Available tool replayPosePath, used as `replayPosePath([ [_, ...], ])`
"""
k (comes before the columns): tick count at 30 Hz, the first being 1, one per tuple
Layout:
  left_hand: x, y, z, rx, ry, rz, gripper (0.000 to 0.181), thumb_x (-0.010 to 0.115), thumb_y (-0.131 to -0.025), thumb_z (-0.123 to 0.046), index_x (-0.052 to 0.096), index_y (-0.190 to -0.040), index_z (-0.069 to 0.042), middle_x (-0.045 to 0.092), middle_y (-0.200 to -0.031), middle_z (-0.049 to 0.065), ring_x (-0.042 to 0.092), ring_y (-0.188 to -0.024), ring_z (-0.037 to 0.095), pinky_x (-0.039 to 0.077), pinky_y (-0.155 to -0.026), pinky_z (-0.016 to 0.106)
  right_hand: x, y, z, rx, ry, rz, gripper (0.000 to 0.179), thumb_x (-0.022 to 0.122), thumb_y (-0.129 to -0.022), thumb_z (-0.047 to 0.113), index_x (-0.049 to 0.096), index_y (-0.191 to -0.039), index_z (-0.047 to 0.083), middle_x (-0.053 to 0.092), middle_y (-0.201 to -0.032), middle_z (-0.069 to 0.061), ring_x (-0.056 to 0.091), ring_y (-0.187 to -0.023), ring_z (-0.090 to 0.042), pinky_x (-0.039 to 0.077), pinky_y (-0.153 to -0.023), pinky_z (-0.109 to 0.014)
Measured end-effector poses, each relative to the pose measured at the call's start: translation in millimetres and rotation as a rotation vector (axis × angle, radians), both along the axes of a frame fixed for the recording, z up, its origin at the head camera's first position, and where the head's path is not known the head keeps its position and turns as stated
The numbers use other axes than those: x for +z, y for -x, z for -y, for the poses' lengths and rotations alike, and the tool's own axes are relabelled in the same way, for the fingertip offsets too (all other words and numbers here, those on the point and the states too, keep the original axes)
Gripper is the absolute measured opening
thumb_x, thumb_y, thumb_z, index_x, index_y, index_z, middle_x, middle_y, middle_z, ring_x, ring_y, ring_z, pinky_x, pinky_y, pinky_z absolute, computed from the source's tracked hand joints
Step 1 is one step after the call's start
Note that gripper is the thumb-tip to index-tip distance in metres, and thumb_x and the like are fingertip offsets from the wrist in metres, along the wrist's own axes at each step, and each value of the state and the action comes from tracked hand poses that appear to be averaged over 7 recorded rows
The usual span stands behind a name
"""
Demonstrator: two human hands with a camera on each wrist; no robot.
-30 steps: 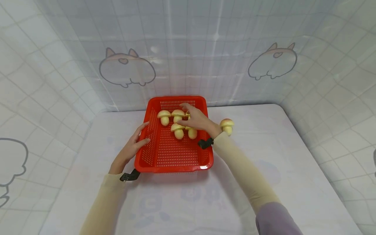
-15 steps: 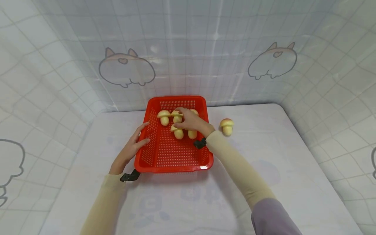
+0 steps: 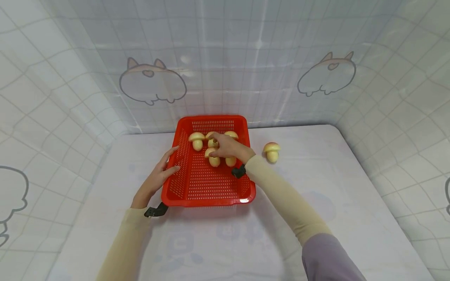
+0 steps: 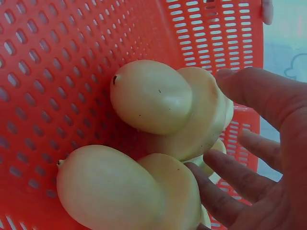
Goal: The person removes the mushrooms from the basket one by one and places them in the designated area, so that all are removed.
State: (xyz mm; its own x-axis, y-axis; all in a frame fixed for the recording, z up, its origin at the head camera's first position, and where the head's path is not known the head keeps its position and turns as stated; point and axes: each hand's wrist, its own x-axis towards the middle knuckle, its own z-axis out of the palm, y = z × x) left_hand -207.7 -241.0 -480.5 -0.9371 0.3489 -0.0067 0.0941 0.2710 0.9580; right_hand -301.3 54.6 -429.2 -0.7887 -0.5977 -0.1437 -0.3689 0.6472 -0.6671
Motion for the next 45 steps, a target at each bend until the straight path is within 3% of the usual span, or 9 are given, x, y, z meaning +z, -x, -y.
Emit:
replayPosePath([
  [10,-2.4,1.3,0.5,-0.007,-0.01,-0.001,0.07,0.051,-0.106,-0.015,0.015,-0.166,-0.026,0.042,-0.148,0.032,0.063,-0.112,0.041,0.061,-0.085,0.038,-3.4,2.6,3.2,0.038,-0.056,-0.013,0.055,0.073,-0.097,0.027,0.053,-0.145,0.007,0.06,-0.137,-0.012,0.059,-0.121,-0.025,0.051,-0.105,-0.039],
  [18,-2.1,2.6,1.1,-0.006,0.004,-0.012,0.07,0.052,-0.106,-0.016,0.016,-0.166,-0.028,0.042,-0.148,0.031,0.062,-0.113,0.043,0.061,-0.086,0.036,-1.9,3.1,6.2,0.025,-0.081,-0.023,0.039,0.073,-0.097,0.028,0.066,-0.131,0.009,0.068,-0.118,-0.004,0.059,-0.101,-0.021,0.052,-0.095,-0.033],
  [36,-0.6,2.5,0.2,-0.003,0.016,-0.013,0.071,0.051,-0.106,-0.014,0.016,-0.166,-0.028,0.042,-0.148,0.032,0.062,-0.113,0.044,0.061,-0.087,0.04,-3.5,5.4,11.8,0.019,-0.069,-0.007,0.042,0.074,-0.097,0.027,0.067,-0.135,0.009,0.068,-0.128,-0.004,0.059,-0.102,-0.02,0.052,-0.095,-0.032],
  [45,-1.0,3.1,1.0,0.002,0.018,-0.012,0.071,0.051,-0.106,-0.013,0.017,-0.166,-0.03,0.044,-0.147,0.032,0.062,-0.112,0.044,0.061,-0.085,0.035,-0.4,2.6,8.7,0.015,-0.041,-0.011,0.048,0.073,-0.098,0.029,0.062,-0.14,0.008,0.064,-0.136,-0.005,0.059,-0.108,-0.021,0.051,-0.101,-0.035],
])
